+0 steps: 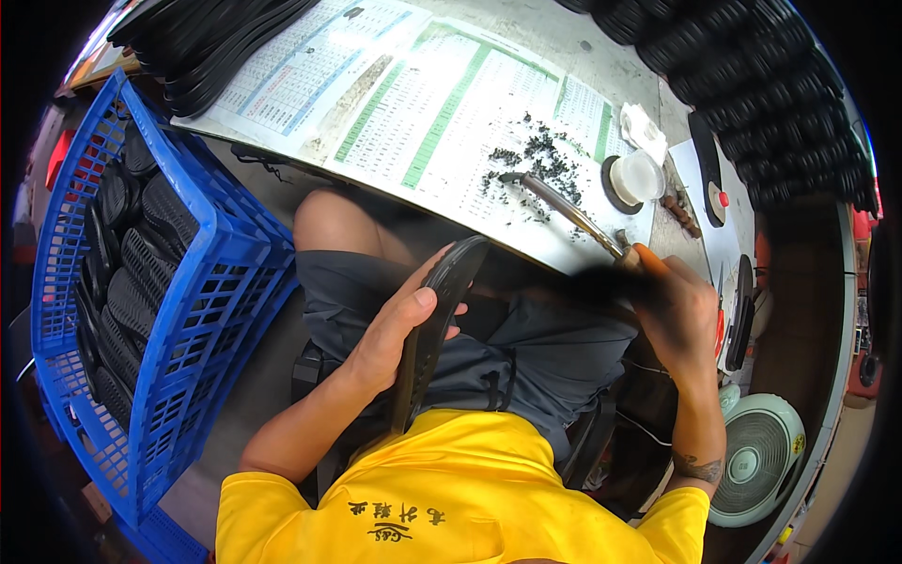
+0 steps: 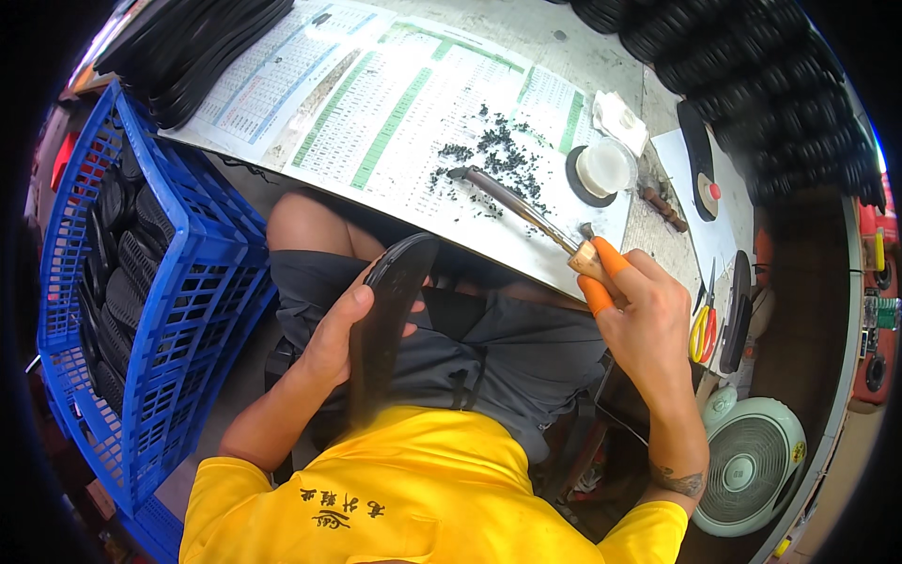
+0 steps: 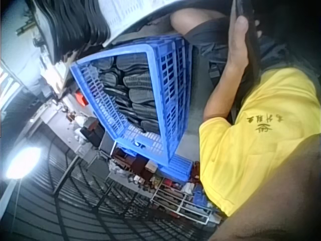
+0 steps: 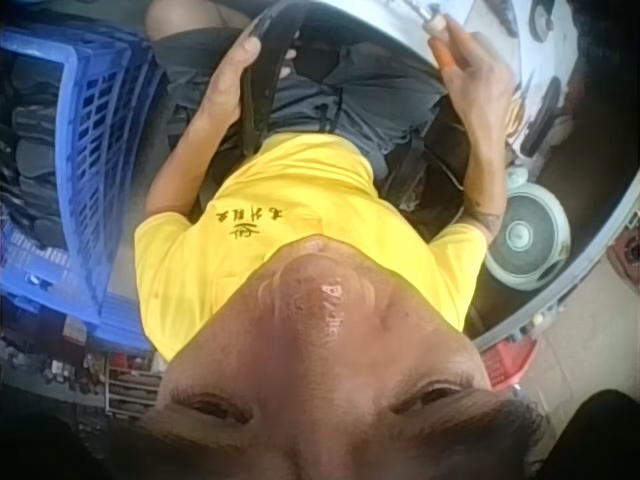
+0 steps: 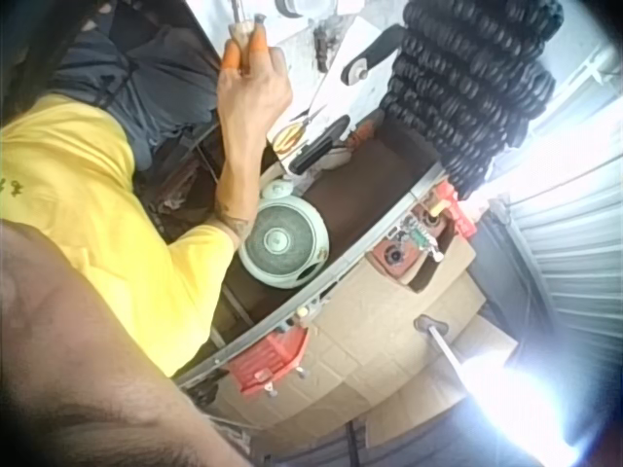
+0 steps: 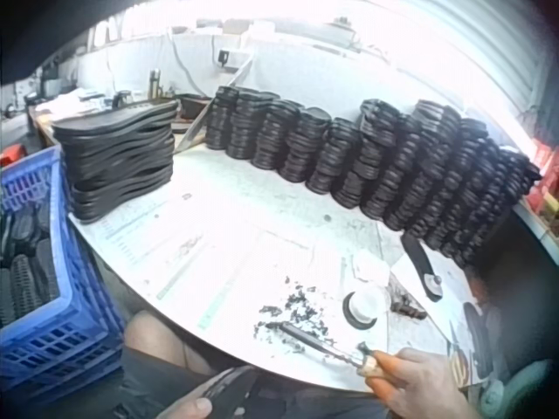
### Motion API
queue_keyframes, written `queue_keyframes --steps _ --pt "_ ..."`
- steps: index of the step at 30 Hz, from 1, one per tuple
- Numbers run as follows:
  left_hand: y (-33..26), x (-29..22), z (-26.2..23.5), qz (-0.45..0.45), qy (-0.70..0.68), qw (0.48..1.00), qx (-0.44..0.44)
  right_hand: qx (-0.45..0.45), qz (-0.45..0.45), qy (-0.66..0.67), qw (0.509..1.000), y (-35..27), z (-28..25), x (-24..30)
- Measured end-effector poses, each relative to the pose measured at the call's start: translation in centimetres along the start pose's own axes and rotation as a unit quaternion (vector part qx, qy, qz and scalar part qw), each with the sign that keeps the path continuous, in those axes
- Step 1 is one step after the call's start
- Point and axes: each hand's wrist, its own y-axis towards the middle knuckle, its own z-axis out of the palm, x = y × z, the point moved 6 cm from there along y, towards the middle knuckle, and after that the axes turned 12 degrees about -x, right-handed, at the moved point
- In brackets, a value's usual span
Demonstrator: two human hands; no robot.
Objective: Trim excess material from the edges of shoe soles using a trimming tool and scissors.
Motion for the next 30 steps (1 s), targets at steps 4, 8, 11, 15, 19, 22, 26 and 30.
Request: queue_keyframes --steps 4,8,11,15,19,22,26,30 --pt "0.0 0.0 -0.1 0.001 0.005 1.000 -0.005 0.011 -0.008 -0.004 1.000 0.4 0.0 0.0" --pt "0.0 0.1 0.0 0.003 0.004 1.000 -0.002 0.030 -0.018 -0.023 0.999 1.3 -0.5 0.0" --pt "-0.1 0.0 0.0 0.003 0.007 1.000 -0.003 0.048 -0.016 -0.016 0.999 1.6 -0.4 -0.6" --pt "0.0 0.1 0.0 -0.006 -0.005 1.000 -0.006 0.036 0.019 0.040 0.998 1.2 -0.3 -0.7" --pt "0.1 0.6 -0.6 -0.006 -0.006 1.000 -0.014 0.039 0.040 0.075 0.996 -0.6 -0.7 -0.2" --pt "0.1 0.3 0.0 -0.005 -0.018 1.000 0.003 0.083 0.068 0.097 0.990 -2.4 -1.3 0.4" --pt "0.0 0.3 0.2 -0.006 -0.022 1.000 0.001 0.111 0.143 0.206 0.962 -4.5 -0.1 0.1" --pt "0.1 0.5 0.0 -0.004 -0.026 1.000 -0.001 0.120 0.160 0.226 0.953 -5.0 0.6 0.2"
